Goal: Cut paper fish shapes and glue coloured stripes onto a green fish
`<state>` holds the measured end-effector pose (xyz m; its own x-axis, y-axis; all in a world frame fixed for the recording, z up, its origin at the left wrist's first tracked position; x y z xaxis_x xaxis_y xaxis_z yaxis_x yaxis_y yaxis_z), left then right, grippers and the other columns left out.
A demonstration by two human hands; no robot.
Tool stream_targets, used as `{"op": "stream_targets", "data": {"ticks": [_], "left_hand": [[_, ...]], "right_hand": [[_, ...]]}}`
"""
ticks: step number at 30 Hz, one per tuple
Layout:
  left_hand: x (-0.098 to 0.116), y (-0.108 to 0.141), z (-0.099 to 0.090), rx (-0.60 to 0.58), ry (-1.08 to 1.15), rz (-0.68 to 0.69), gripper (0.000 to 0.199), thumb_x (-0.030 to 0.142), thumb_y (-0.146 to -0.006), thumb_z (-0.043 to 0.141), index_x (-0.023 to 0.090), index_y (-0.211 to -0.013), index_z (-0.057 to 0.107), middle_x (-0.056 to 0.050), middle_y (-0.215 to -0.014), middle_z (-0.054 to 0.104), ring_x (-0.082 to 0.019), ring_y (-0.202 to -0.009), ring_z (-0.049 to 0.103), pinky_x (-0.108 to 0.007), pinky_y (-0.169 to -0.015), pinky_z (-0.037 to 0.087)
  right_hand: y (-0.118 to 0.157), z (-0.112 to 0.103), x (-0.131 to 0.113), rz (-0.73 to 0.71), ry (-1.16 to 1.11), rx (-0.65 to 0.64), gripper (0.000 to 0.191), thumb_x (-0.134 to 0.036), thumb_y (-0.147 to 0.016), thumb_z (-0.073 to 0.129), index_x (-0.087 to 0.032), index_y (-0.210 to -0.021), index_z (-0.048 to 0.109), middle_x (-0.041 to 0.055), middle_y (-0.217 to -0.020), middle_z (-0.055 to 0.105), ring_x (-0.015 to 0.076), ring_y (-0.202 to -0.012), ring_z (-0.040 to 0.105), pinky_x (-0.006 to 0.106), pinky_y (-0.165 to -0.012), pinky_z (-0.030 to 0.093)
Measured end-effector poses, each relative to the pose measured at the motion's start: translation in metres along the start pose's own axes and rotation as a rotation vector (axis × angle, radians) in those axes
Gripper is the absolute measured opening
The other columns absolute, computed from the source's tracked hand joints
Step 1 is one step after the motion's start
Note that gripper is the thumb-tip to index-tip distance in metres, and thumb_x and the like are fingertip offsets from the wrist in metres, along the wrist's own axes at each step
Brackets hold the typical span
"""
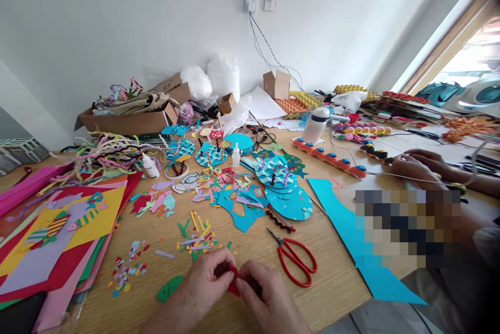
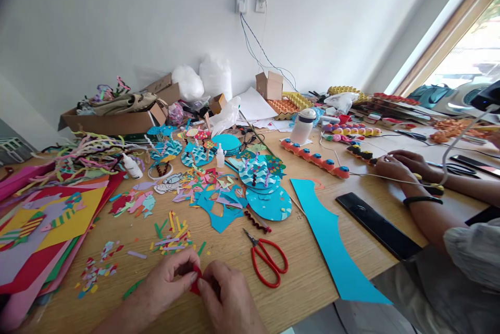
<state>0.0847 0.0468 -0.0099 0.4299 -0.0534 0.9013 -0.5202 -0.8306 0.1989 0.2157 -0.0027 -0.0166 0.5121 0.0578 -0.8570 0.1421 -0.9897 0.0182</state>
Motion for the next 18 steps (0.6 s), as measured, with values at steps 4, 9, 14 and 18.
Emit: {"op": "stream_targets", "data": {"ticks": [4, 9, 14, 18], "left_hand": [[-0.004, 0.0, 0.003, -0.003, 0.073, -0.026, 0.008, 0.013, -0.06, 0.046, 0.019, -0.062, 0.05, 0.005, -0.058, 0.047, -0.013, -0.059, 0.044, -0.022, -0.056, 0.034], [-0.006, -0.001, 0.008, -0.042, 0.349, -0.023, 0.009, 0.025, -0.063, 0.055, 0.019, -0.067, 0.049, 0.004, -0.061, 0.044, -0.013, -0.06, 0.041, -0.023, -0.056, 0.035], [-0.007, -0.001, 0.013, -0.108, 0.371, -0.02, 0.018, 0.035, -0.065, 0.055, 0.019, -0.065, 0.048, 0.005, -0.057, 0.04, -0.011, -0.056, 0.036, -0.023, -0.055, 0.03], [-0.012, -0.002, 0.02, -0.125, 0.308, -0.038, 0.013, 0.029, -0.063, 0.054, 0.018, -0.06, 0.046, 0.005, -0.057, 0.04, -0.012, -0.058, 0.036, -0.023, -0.055, 0.029]], "right_hand": [[0.001, 0.0, 0.004, 0.004, -0.017, -0.009, 0.009, -0.022, -0.076, 0.05, -0.018, -0.068, 0.052, -0.0014, -0.059, 0.052, 0.0108, -0.052, 0.043, 0.02, -0.048, 0.029], [0.0, 0.002, 0.009, 0.018, -0.021, 0.021, 0.016, -0.018, -0.075, 0.045, -0.018, -0.059, 0.047, -0.0026, -0.055, 0.046, 0.0106, -0.052, 0.041, 0.021, -0.05, 0.029], [0.001, 0.001, 0.014, 0.058, -0.054, 0.038, 0.019, -0.023, -0.075, 0.045, -0.018, -0.057, 0.043, -0.0036, -0.053, 0.041, 0.0105, -0.051, 0.037, 0.022, -0.049, 0.027], [0.005, -0.004, 0.017, 0.093, -0.066, 0.023, 0.017, -0.024, -0.075, 0.043, -0.018, -0.059, 0.045, -0.0026, -0.055, 0.043, 0.0112, -0.052, 0.038, 0.022, -0.05, 0.028]]}}
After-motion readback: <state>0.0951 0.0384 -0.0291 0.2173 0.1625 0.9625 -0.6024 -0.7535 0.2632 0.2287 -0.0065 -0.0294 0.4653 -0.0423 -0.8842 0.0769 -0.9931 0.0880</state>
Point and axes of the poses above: each hand's wrist, its own y-axis away from the middle knuckle, its own z-axis out of the palm, x = y × z, the point moved 2 cm from there along -y, towards the middle knuckle
